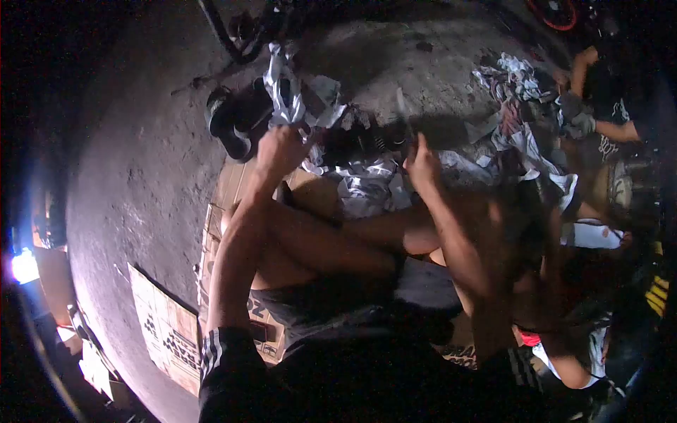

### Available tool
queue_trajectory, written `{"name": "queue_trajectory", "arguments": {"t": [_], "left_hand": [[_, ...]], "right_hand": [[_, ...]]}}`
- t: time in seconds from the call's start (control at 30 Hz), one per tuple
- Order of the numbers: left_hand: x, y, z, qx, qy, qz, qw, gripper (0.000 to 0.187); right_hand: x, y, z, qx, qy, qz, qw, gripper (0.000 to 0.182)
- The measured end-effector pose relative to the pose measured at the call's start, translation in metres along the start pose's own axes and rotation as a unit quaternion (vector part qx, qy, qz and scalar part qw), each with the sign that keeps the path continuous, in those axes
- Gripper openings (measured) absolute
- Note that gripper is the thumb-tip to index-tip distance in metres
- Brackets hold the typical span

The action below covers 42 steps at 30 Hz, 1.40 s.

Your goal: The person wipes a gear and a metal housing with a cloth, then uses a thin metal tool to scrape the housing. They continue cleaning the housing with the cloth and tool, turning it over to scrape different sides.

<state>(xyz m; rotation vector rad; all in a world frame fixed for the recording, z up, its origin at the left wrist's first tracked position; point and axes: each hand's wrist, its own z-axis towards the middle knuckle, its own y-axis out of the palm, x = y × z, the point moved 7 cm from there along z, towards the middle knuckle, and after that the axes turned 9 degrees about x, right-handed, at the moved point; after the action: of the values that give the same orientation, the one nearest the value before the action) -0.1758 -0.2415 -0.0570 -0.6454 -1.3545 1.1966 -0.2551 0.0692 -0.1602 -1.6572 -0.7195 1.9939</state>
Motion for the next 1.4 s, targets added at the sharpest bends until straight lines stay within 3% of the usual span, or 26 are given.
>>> {"name": "queue_trajectory", "arguments": {"t": [0.03,0.13,0.17,0.23,0.27,0.3,0.37,0.4,0.5,0.53,0.57,0.63,0.7,0.73,0.83,0.93,0.97,1.03,1.07,1.13,1.23,1.37,1.4], "left_hand": [[-0.007,-0.013,0.0,0.024,-0.041,-0.04,0.998,0.041],[-0.035,-0.037,0.001,0.079,-0.076,-0.133,0.985,0.031],[-0.041,-0.039,0.004,0.093,-0.064,-0.129,0.985,0.029],[-0.029,-0.03,0.009,0.059,-0.029,-0.191,0.979,0.027],[-0.024,-0.019,0.009,0.04,0.002,-0.203,0.978,0.027],[-0.017,-0.008,0.006,-0.036,-0.037,-0.131,0.99,0.025],[-0.004,0.004,-0.001,-0.01,-0.02,-0.165,0.986,0.023],[-0.001,0.009,0.001,-0.021,-0.023,-0.143,0.989,0.022],[-0.001,0.009,0.0,-0.022,-0.029,-0.145,0.989,0.018],[0.001,0.003,-0.002,-0.011,-0.049,-0.12,0.992,0.017],[-0.001,-0.002,-0.003,0.0,-0.069,-0.095,0.993,0.016],[-0.004,0.002,-0.003,-0.005,-0.07,-0.09,0.993,0.015],[-0.003,-0.003,-0.002,-0.034,-0.057,-0.089,0.994,0.018],[-0.005,-0.009,0.001,-0.029,-0.062,-0.096,0.993,0.018],[0.002,-0.008,0.002,-0.01,-0.045,-0.107,0.993,0.032],[0.012,-0.007,0.025,0.149,0.002,-0.229,0.962,0.065],[0.014,-0.002,0.031,0.151,0.004,-0.23,0.961,0.065],[0.019,0.004,0.038,0.101,-0.007,-0.405,0.909,0.054],[0.02,0.005,0.039,0.103,-0.007,-0.407,0.907,0.054],[0.009,0.014,0.036,0.047,-0.091,-0.394,0.913,0.041],[0.006,0.003,0.034,0.092,-0.076,-0.437,0.892,0.031],[0.015,-0.008,0.036,0.067,-0.082,-0.445,0.889,0.03],[0.015,-0.007,0.035,0.074,-0.097,-0.493,0.861,0.032]], "right_hand": [[-0.018,-0.018,-0.006,0.105,-0.07,0.08,0.989,0.04],[-0.08,-0.053,-0.044,0.046,-0.089,0.025,0.995,0.051],[-0.113,-0.063,-0.056,-0.005,-0.045,0.007,0.999,0.056],[-0.16,-0.061,-0.074,-0.089,-0.053,-0.048,0.993,0.057],[-0.146,-0.046,-0.08,0.015,-0.168,0.027,0.985,0.051],[-0.149,-0.041,-0.08,0.009,-0.172,0.021,0.985,0.051],[-0.148,-0.02,-0.077,-0.068,-0.107,-0.056,0.99,0.044],[-0.167,-0.014,-0.067,-0.203,0.019,-0.126,0.971,0.035],[-0.194,0.016,-0.033,-0.214,0.034,-0.146,0.965,0.035],[-0.195,0.026,-0.023,-0.232,0.088,-0.187,0.95,0.042],[-0.193,0.036,-0.011,-0.232,0.086,-0.193,0.949,0.042],[-0.19,0.052,0.009,-0.239,-0.016,-0.296,0.925,0.037],[-0.194,0.045,0.028,-0.316,-0.056,-0.194,0.927,0.03],[-0.211,0.029,0.033,-0.239,-0.178,-0.126,0.946,0.033],[-0.22,-0.003,0.053,-0.199,-0.135,-0.073,0.968,0.039],[-0.244,-0.014,0.049,-0.175,-0.149,-0.06,0.971,0.041],[-0.246,-0.014,0.046,-0.173,-0.151,-0.062,0.971,0.041],[-0.254,-0.012,0.041,-0.162,-0.167,-0.042,0.972,0.042],[-0.257,-0.014,0.04,-0.153,-0.186,-0.06,0.969,0.042],[-0.254,-0.014,0.041,-0.154,-0.181,-0.056,0.97,0.041],[-0.249,-0.014,0.041,-0.15,-0.167,-0.043,0.973,0.041],[-0.247,-0.024,0.039,-0.133,-0.171,-0.078,0.973,0.04],[-0.243,-0.025,0.039,-0.132,-0.17,-0.079,0.974,0.04]]}}
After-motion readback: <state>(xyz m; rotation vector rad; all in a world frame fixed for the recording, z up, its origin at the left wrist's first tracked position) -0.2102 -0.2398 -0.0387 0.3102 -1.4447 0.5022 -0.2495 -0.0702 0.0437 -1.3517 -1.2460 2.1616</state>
